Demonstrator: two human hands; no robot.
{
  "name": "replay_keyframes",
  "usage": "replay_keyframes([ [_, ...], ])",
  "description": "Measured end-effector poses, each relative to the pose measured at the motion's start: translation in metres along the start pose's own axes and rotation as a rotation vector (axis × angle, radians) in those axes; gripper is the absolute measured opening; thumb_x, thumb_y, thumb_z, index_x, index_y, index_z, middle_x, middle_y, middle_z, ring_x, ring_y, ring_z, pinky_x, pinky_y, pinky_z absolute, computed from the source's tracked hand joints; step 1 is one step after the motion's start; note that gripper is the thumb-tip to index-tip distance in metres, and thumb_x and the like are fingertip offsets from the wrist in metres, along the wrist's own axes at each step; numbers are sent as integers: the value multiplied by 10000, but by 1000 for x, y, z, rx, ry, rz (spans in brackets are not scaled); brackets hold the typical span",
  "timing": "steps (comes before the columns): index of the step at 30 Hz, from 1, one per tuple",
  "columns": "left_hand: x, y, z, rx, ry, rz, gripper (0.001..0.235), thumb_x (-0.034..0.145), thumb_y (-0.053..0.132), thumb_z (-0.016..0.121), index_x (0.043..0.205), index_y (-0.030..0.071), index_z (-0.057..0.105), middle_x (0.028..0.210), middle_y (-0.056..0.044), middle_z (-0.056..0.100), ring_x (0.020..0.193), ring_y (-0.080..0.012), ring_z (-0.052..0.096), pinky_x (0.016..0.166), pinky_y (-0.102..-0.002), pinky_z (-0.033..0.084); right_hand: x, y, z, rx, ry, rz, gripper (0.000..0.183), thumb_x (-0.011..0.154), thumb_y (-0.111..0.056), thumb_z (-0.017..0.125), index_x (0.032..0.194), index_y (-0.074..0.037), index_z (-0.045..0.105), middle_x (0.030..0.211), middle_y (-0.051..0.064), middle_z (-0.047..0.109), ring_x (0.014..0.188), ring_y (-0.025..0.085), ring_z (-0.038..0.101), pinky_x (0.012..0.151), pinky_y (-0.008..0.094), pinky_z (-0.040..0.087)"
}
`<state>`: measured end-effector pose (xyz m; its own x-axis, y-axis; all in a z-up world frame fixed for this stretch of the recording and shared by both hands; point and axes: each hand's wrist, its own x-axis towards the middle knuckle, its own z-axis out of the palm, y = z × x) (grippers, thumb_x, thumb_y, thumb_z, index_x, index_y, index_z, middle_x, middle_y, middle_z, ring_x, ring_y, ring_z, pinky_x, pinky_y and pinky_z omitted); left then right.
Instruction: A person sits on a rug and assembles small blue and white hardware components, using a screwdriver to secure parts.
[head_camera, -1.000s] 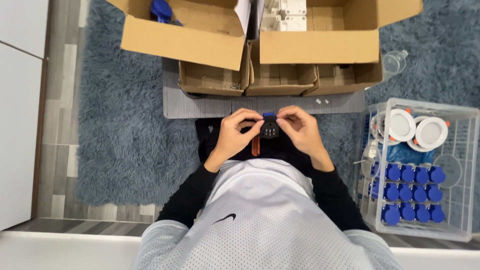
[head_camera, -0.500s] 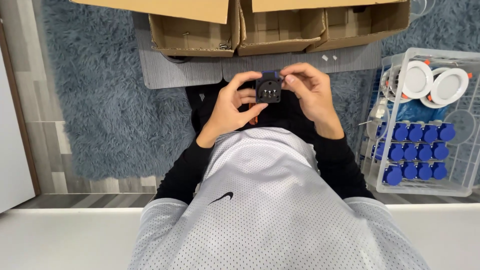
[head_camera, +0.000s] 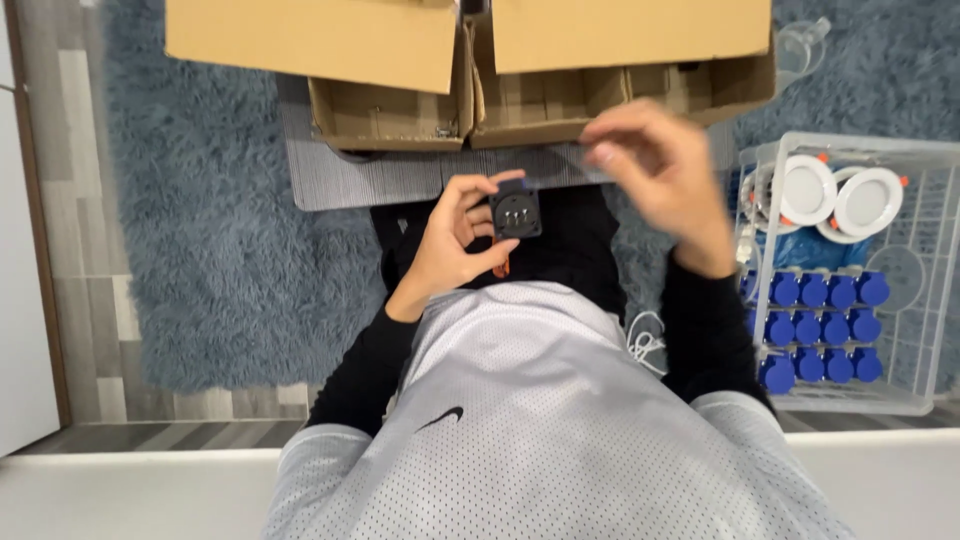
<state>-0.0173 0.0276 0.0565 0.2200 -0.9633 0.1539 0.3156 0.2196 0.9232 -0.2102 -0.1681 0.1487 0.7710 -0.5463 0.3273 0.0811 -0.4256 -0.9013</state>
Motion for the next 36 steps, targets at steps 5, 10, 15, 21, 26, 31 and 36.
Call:
replay_keyframes([
  [5,-5,-1,-6,-6,-53,58,680,834,-154,755,1349,111,399,1633,-284,469,1187,-313,712,959,-348,643,87,-29,-50,-457,-104,-130,268,1120,79,779,1365,169,717,1215,234,750,965,281,688,878,363,566],
  [10,-5,-1,-8,39,-28,100,671,836,-105,773,1354,113,408,1601,-248,493,1239,-315,700,1018,-379,639,176,73,-90,-777,-216,0,373,1160,-184,800,1311,154,753,1132,258,795,939,334,777,748,406,623],
  [15,-7,-2,-13,16,-37,103,700,833,-124,789,1371,113,410,1604,-242,498,1214,-295,713,1026,-367,641,208,95,-69,-990,-554,666,816,992,-681,649,1532,-70,658,1532,219,643,1308,521,645,1104,646,515],
  [21,-9,-4,-16,2,-36,85,699,833,-126,784,1373,112,409,1605,-251,495,1231,-306,711,1027,-367,641,219,126,-60,-1004,-528,633,920,971,-755,726,1257,116,788,1137,323,796,855,498,797,749,574,644],
  [26,-10,-6,-18,13,-33,96,698,841,-116,790,1383,108,412,1603,-246,499,1221,-300,716,1015,-360,645,218,138,-64,-1014,-542,605,813,1011,-690,759,1150,109,815,1019,261,808,755,434,763,728,516,604],
  [31,-10,-7,-19,18,-32,100,684,840,-115,785,1375,96,415,1599,-237,502,1244,-320,711,1038,-389,652,216,133,-73,-1022,-539,654,748,1008,-641,747,1423,-19,742,1311,190,787,1038,451,776,946,555,593],
  [36,-11,-9,-21,12,-45,88,700,840,-120,786,1387,106,413,1602,-244,500,1225,-302,715,1031,-370,645,210,115,-80,-752,-509,709,798,999,-401,759,1626,6,482,1545,307,576,1358,521,594,1159,638,455],
])
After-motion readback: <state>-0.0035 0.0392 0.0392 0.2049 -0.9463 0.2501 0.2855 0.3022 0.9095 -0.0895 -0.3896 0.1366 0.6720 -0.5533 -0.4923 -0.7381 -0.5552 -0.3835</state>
